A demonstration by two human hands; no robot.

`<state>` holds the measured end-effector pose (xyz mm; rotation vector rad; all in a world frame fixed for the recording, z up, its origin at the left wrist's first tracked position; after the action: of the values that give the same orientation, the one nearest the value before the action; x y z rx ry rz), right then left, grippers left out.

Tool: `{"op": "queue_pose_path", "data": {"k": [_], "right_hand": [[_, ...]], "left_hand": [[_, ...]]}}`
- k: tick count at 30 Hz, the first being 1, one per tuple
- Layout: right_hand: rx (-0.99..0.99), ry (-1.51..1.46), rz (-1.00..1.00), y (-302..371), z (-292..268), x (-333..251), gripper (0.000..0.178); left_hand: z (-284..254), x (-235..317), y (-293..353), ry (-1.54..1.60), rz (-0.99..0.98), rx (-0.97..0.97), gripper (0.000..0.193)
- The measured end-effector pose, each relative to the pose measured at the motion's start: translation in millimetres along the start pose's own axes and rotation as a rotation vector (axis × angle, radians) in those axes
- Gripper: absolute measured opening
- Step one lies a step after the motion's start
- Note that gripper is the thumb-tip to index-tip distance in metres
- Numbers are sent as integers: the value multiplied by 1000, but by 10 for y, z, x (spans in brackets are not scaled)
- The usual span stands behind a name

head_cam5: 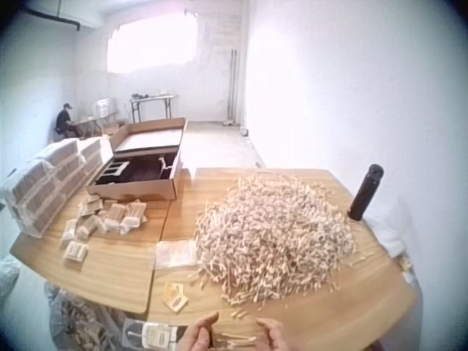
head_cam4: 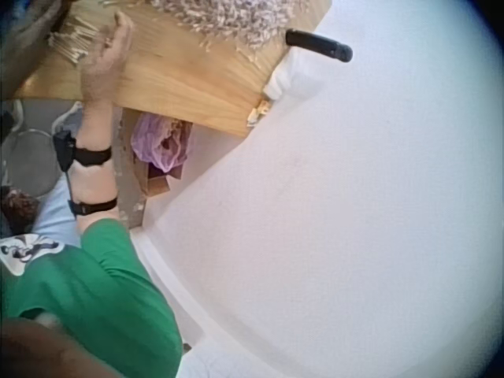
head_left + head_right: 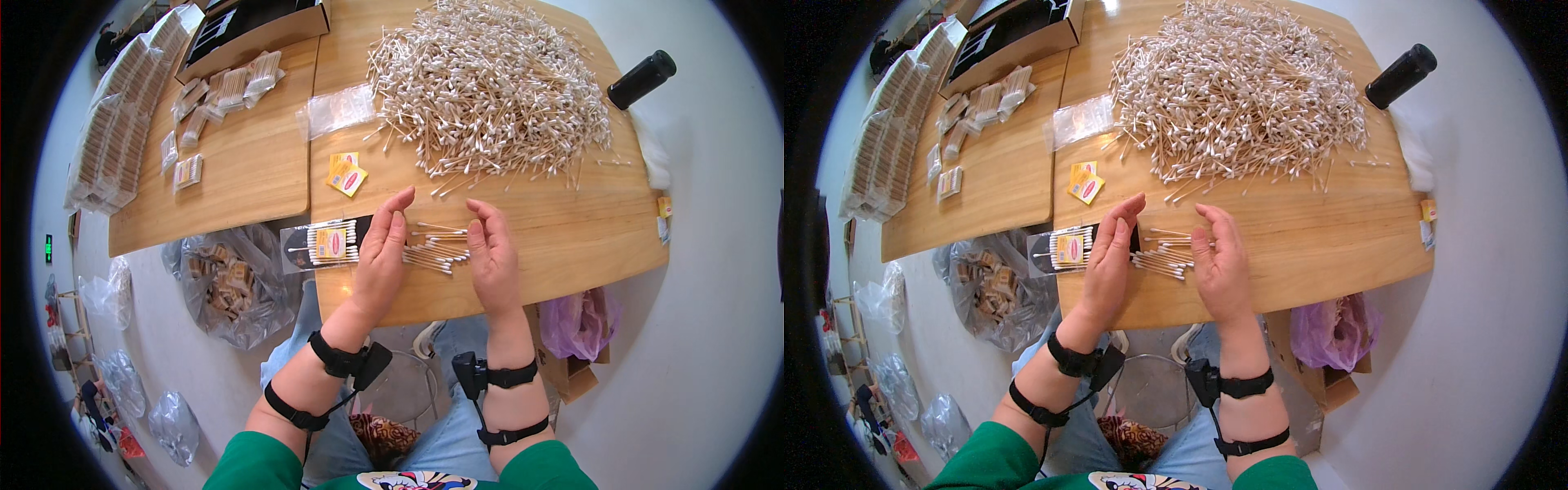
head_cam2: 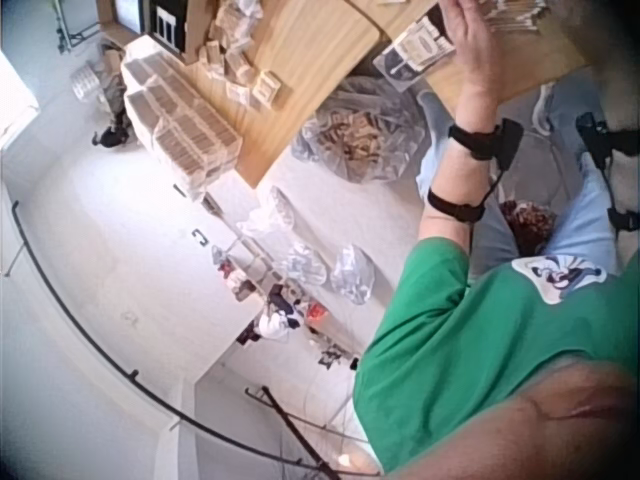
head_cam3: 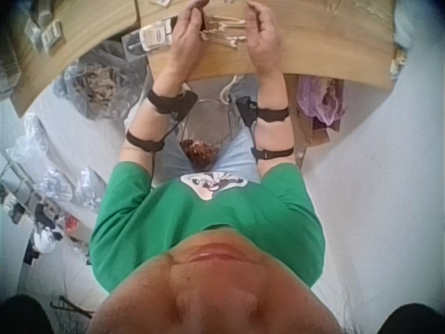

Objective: Packaging cotton swabs into small plastic bags.

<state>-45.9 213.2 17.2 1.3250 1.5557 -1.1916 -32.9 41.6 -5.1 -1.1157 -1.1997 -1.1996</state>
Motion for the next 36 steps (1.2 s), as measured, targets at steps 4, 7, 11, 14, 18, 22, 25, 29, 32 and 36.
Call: {"op": "queue_pose_path", "data": {"k": [4,7,11,14,18,22,25,29,32,36], "right_hand": [[-27,-150,40,55,230,-37,45],[-23,-268,43,28,266,41,48],[-20,-414,86,-6,319,33,57],[-17,-464,78,-34,315,39,59],[-57,-530,135,10,323,35,58],[67,-333,104,175,154,17,58],[51,-305,65,194,224,-39,56],[7,-264,42,142,368,-60,55],[28,-407,81,62,439,-90,60],[4,-437,95,41,535,-72,59]], "left_hand": [[65,-32,67,204,22,36,47],[143,-93,113,212,10,67,49],[91,-35,96,164,38,100,49],[45,72,-24,50,85,103,51],[94,1,-40,87,40,-20,57],[107,31,47,9,52,-57,56],[143,1,72,40,48,13,55],[144,-20,94,75,93,58,53],[68,-44,77,123,91,115,51],[-35,-10,72,185,83,164,49]]}}
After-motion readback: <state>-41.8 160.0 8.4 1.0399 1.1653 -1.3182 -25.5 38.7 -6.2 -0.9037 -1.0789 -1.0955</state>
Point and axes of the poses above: each hand's wrist, its own y-axis away from the middle knuckle, its own z-axis out of the palm, x = y × z, the point moved 8 cm from there along -y, towards the middle knuckle, and after that the axes turned 5 degrees about -y, right-handed, at the moved point
